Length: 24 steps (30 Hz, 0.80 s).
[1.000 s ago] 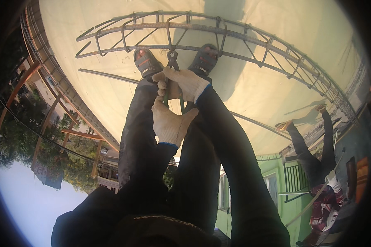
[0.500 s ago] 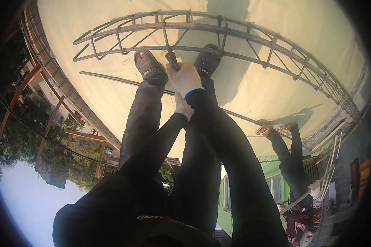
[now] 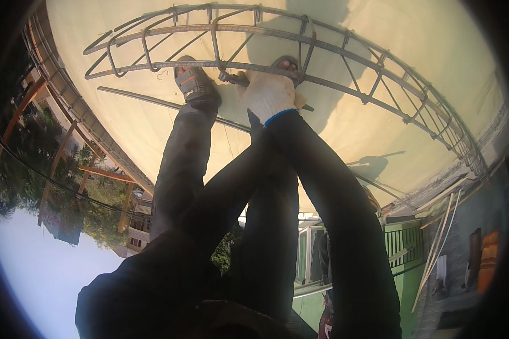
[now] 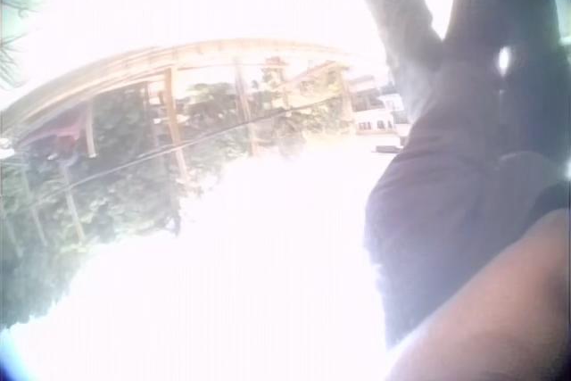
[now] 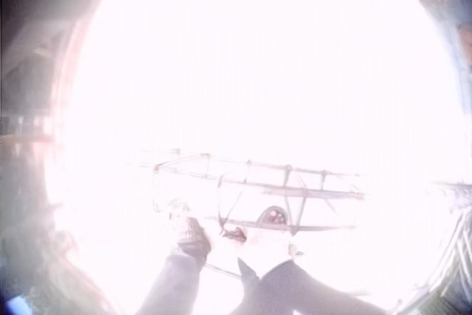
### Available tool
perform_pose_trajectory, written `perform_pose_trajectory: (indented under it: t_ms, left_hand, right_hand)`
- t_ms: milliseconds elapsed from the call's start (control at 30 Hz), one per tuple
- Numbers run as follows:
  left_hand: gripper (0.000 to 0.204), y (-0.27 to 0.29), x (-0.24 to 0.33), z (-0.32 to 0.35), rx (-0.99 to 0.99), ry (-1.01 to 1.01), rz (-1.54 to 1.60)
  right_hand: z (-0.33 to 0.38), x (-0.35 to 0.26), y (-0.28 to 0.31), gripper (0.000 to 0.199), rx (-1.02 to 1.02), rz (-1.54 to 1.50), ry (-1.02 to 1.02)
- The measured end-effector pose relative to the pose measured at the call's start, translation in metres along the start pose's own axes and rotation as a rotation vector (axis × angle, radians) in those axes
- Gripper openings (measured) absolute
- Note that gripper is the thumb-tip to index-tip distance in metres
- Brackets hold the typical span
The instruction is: The person uses pliers to twist wire ties around intersecting rebar segments, securing a ladder-like rebar cage on a rooftop. The person repeatedly positions the pliers, twists the wire, and moves along the cage to fasten multiple joints.
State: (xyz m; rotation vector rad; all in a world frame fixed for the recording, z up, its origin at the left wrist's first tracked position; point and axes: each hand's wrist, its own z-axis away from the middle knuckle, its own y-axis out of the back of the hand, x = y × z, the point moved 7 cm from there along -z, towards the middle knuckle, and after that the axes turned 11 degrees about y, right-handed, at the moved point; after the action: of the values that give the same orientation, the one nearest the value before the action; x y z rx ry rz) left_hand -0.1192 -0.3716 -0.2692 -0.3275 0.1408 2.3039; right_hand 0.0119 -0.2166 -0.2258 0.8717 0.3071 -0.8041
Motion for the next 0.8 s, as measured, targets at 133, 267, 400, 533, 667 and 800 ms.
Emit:
perform_pose_trajectory:
  t_ms: [133,267,400,533,667,800]
  left_hand:
    - [0.058,-0.005,0.004,-0.012,-0.01,-0.01,0.016]
    - [0.059,-0.014,0.011,-0.017,-0.036,-0.01,0.018]
    - [0.059,-0.009,0.039,-0.005,-0.071,-0.038,-0.01]
    - [0.06,0.004,0.09,0.027,-0.255,-0.098,-0.113]
    - [0.062,-0.037,0.112,0.15,0.427,-0.665,-1.643]
    - [0.058,-0.07,0.099,0.236,0.683,-0.351,-1.727]
  right_hand:
    - [-0.004,0.001,0.005,0.031,0.029,0.194,0.071]
    - [-0.012,0.011,-0.004,0.027,0.098,0.096,0.15]
    - [0.001,-0.006,-0.033,0.029,0.178,-0.23,0.058]
    - [0.01,-0.039,-0.081,0.038,0.044,-1.028,-0.235]
    - [0.03,-0.078,-0.074,0.034,-0.069,-1.754,-0.442]
    - [0.045,-0.105,-0.039,0.045,-0.318,-2.042,-0.437]
